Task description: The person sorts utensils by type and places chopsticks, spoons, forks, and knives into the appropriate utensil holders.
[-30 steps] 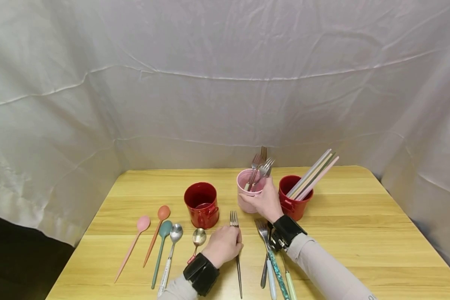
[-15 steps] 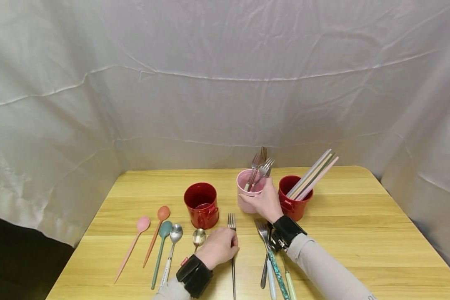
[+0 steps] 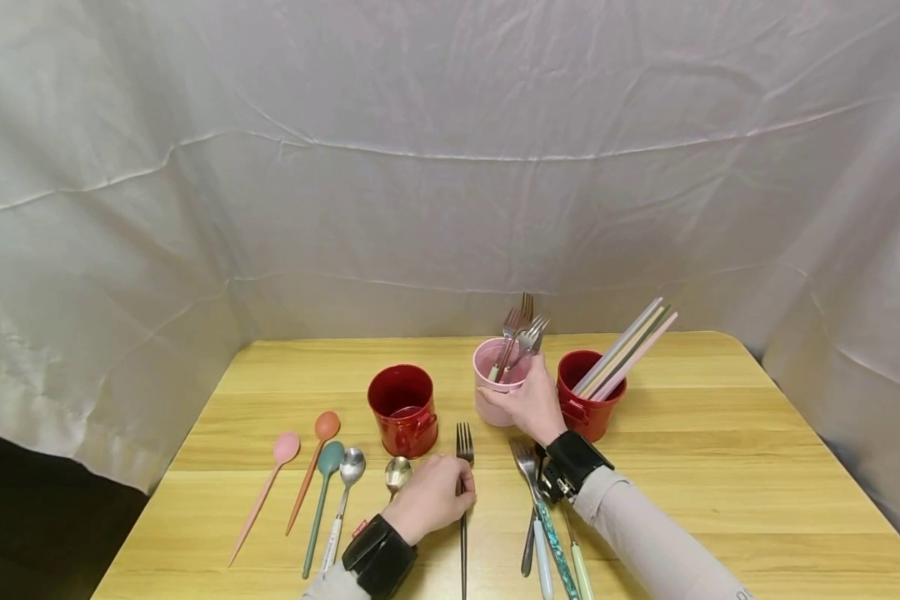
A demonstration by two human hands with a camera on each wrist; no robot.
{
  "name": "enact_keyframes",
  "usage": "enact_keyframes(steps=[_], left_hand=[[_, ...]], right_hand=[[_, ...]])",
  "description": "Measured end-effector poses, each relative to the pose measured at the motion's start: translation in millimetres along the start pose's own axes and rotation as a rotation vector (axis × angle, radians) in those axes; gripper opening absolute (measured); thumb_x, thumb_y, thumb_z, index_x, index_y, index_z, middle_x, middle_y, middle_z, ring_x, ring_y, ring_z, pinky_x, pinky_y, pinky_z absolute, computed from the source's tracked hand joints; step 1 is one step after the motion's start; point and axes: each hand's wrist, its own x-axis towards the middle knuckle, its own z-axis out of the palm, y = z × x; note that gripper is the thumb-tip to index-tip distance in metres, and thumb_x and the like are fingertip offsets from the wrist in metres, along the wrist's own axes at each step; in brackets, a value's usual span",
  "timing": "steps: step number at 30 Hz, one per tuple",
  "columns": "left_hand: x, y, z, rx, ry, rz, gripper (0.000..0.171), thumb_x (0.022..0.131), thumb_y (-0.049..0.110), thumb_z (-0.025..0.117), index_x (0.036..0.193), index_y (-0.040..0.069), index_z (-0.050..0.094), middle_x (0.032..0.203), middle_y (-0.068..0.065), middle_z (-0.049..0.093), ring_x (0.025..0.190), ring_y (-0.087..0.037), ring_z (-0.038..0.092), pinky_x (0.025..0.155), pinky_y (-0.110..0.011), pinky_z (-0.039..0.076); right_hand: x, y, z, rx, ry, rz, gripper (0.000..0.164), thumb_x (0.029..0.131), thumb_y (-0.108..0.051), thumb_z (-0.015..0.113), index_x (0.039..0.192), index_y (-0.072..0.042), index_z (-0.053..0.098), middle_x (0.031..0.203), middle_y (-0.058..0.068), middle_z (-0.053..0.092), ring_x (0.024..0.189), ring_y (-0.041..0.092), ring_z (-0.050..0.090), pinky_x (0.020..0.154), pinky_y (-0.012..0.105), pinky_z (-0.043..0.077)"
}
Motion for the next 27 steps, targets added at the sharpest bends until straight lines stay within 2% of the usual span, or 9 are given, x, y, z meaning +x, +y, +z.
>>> enact_keyframes(steps=[5,11,16,27], left_hand=[[-1.0,1.8,-3.6,-0.017,0.042,0.038,0.009,0.076,0.01,0.07,0.075,0.016,0.062,0.064,0.012,0.051,0.056,-0.003,0.046,0.05,-0.019,0.039],[-0.8,2.8,-6.3,-0.07,0.09,0.051,0.011,0.077,0.008,0.068,0.078,0.016,0.061,0.062,0.012,0.05,0.052,-0.002,0.046,0.045,-0.018,0.037],[0.0,3.8,-7.6,-0.106,0.181,0.079,0.012,0.08,0.005,0.066,0.079,0.016,0.061,0.067,0.011,0.055,0.057,0.0,0.052,0.05,-0.017,0.043],[-0.7,7.9,-12.9,-0.26,0.326,0.064,0.021,0.081,0.004,0.069,0.092,0.01,0.053,0.081,0.001,0.06,0.065,-0.005,0.061,0.059,-0.019,0.052]], right_hand=[[1,0,0,-0.001,0.005,-0.007,0.087,0.062,-0.038,0.087,0.126,-0.006,0.038,0.113,0.012,0.059,0.101,0.025,0.057,0.088,0.042,0.049],[1,0,0,-0.003,0.01,-0.012,0.087,0.062,-0.037,0.087,0.126,-0.005,0.039,0.113,0.012,0.06,0.1,0.025,0.058,0.088,0.042,0.049],[1,0,0,0.005,0.014,-0.019,0.087,0.061,-0.037,0.087,0.126,-0.004,0.039,0.112,0.013,0.061,0.099,0.026,0.059,0.086,0.043,0.05],[0,1,0,-0.014,0.015,-0.015,0.088,0.061,-0.038,0.087,0.126,-0.004,0.039,0.114,0.015,0.06,0.101,0.028,0.059,0.088,0.044,0.049]])
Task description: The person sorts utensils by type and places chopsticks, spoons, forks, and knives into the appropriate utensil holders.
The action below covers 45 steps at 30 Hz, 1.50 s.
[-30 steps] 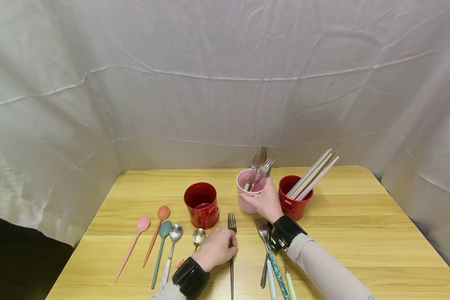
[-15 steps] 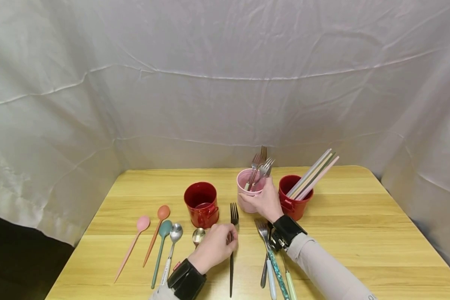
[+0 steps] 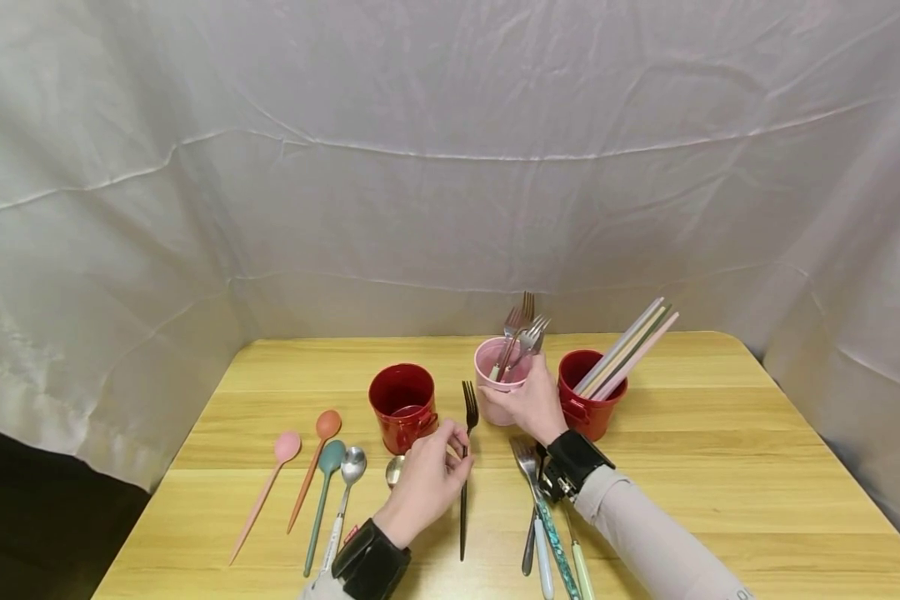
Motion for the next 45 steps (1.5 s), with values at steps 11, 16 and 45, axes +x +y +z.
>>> enact_keyframes(steps=[11,16,45], left_hand=[[4.4,3.9,-3.5,-0.155,0.112,-0.062,0.031,0.084,0.005,0.069,0.11,0.008,0.053,0.085,-0.001,0.063,0.072,-0.01,0.064,0.064,-0.023,0.054],[8.7,4.9,-3.3,-0.207,0.137,-0.064,0.026,0.085,0.005,0.068,0.109,0.009,0.058,0.09,-0.003,0.064,0.077,-0.014,0.065,0.067,-0.026,0.055],[82.8,45.1,-28.9,-0.29,0.34,0.099,0.024,0.089,0.003,0.062,0.112,0.001,0.056,0.097,-0.014,0.064,0.082,-0.021,0.066,0.07,-0.03,0.057]], right_hand=[[0,1,0,0.036,-0.001,-0.039,0.09,0.061,-0.034,0.088,0.129,-0.004,0.037,0.115,0.015,0.06,0.101,0.027,0.058,0.088,0.045,0.049],[0,1,0,0.038,-0.005,-0.045,0.09,0.062,-0.032,0.088,0.129,-0.003,0.037,0.115,0.015,0.06,0.1,0.028,0.059,0.087,0.045,0.049],[2,2,0,0.053,-0.024,-0.038,0.091,0.063,-0.033,0.087,0.133,-0.009,0.034,0.118,0.011,0.059,0.103,0.024,0.059,0.089,0.043,0.05]])
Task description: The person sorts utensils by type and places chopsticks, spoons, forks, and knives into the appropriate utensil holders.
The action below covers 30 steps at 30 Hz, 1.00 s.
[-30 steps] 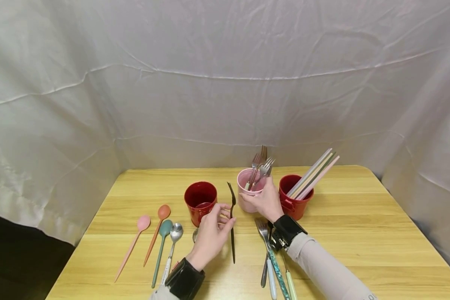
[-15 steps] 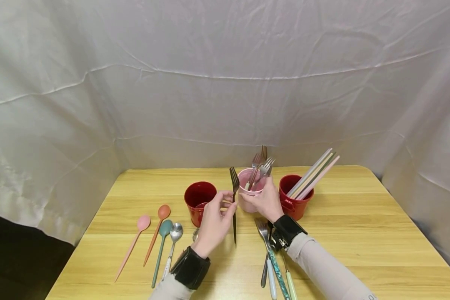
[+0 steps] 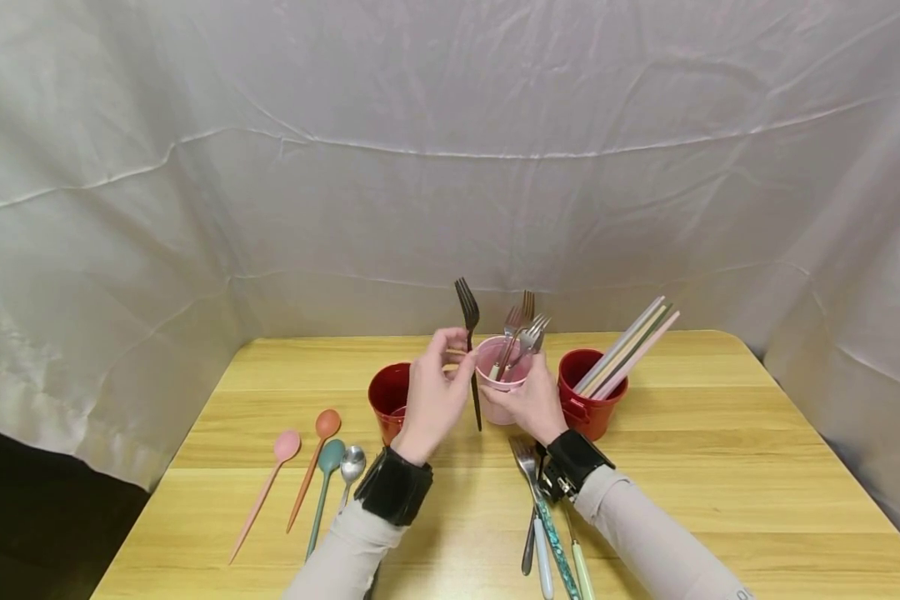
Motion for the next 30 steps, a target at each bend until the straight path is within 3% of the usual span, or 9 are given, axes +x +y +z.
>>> enact_keyframes(steps=[8,15,25,30], left_hand=[[35.4,9.2,7.6,-0.002,0.068,0.038,0.023,0.091,0.01,0.062,0.111,0.002,0.057,0.098,-0.009,0.065,0.085,-0.019,0.064,0.071,-0.031,0.056],[55.3,8.1,19.2,0.007,0.065,0.072,0.021,0.091,0.009,0.062,0.11,0.003,0.058,0.096,-0.008,0.065,0.086,-0.019,0.064,0.072,-0.03,0.056],[60.4,-3.1,33.2,0.134,-0.005,0.036,0.02,0.091,0.009,0.062,0.11,0.005,0.059,0.099,-0.008,0.066,0.087,-0.017,0.063,0.076,-0.027,0.055],[59.8,-11.6,39.5,0.178,-0.039,0.005,0.02,0.091,0.009,0.062,0.11,0.006,0.06,0.1,-0.007,0.066,0.087,-0.016,0.064,0.076,-0.026,0.054]], right_hand=[[-1,1,0,-0.024,0.006,0.001,0.088,0.064,-0.038,0.086,0.13,-0.009,0.036,0.113,0.01,0.06,0.099,0.025,0.059,0.087,0.044,0.05],[-1,0,0,0.008,-0.003,-0.001,0.09,0.065,-0.036,0.086,0.133,-0.008,0.034,0.118,0.01,0.06,0.104,0.023,0.058,0.093,0.044,0.047],[-3,-5,0,0.04,-0.019,-0.003,0.09,0.064,-0.033,0.086,0.133,-0.01,0.033,0.119,0.01,0.058,0.106,0.024,0.056,0.094,0.045,0.046],[-3,-4,1,0.028,-0.018,0.014,0.087,0.064,-0.035,0.086,0.13,-0.009,0.036,0.113,0.008,0.059,0.099,0.023,0.056,0.087,0.042,0.048]])
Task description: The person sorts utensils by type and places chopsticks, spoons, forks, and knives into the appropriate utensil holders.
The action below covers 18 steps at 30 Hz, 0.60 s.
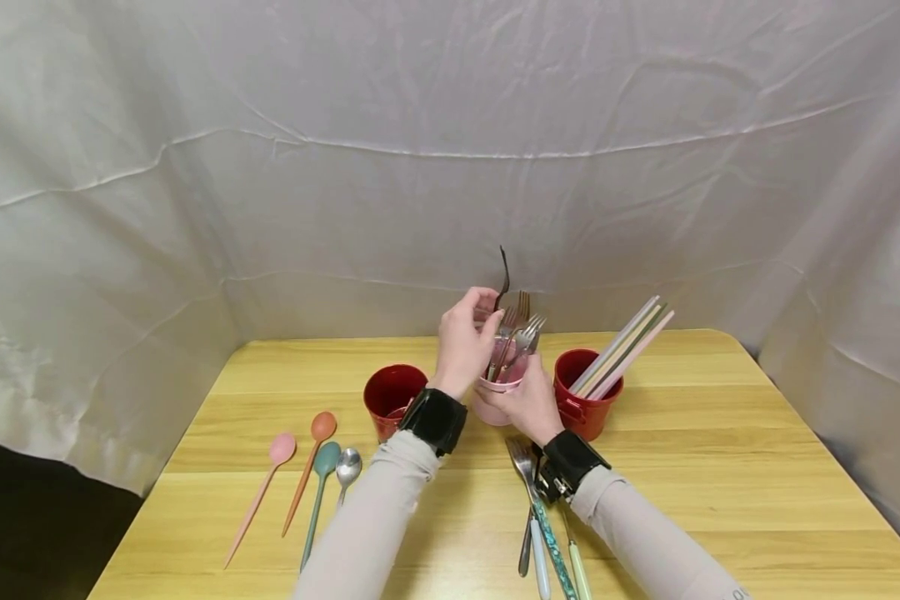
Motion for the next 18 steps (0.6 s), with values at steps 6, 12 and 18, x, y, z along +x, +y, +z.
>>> enact_keyframes(steps=[6,12,18], left_hand=[[-2.2,-8.6,7.7,0.047,-0.031,-0.03,0.021,0.09,0.011,0.064,0.111,0.009,0.06,0.098,-0.007,0.067,0.086,-0.017,0.064,0.075,-0.029,0.055],[-2.9,-12.2,11.9,0.09,-0.06,-0.07,0.019,0.09,0.013,0.064,0.109,0.011,0.06,0.094,-0.003,0.066,0.086,-0.014,0.064,0.076,-0.027,0.054],[-2.9,-14.9,15.2,0.112,-0.086,-0.092,0.019,0.09,0.014,0.064,0.109,0.012,0.059,0.094,-0.002,0.065,0.086,-0.013,0.063,0.077,-0.028,0.054]], right_hand=[[0,2,0,-0.008,-0.001,-0.009,0.089,0.064,-0.038,0.086,0.131,-0.008,0.036,0.116,0.009,0.058,0.102,0.024,0.056,0.09,0.044,0.047],[0,2,-1,-0.008,-0.005,0.0,0.092,0.064,-0.041,0.085,0.133,-0.008,0.034,0.121,0.01,0.055,0.107,0.024,0.055,0.095,0.044,0.046],[0,0,-1,-0.039,-0.014,0.026,0.091,0.064,-0.042,0.085,0.131,-0.007,0.034,0.119,0.011,0.055,0.105,0.025,0.055,0.093,0.043,0.047]])
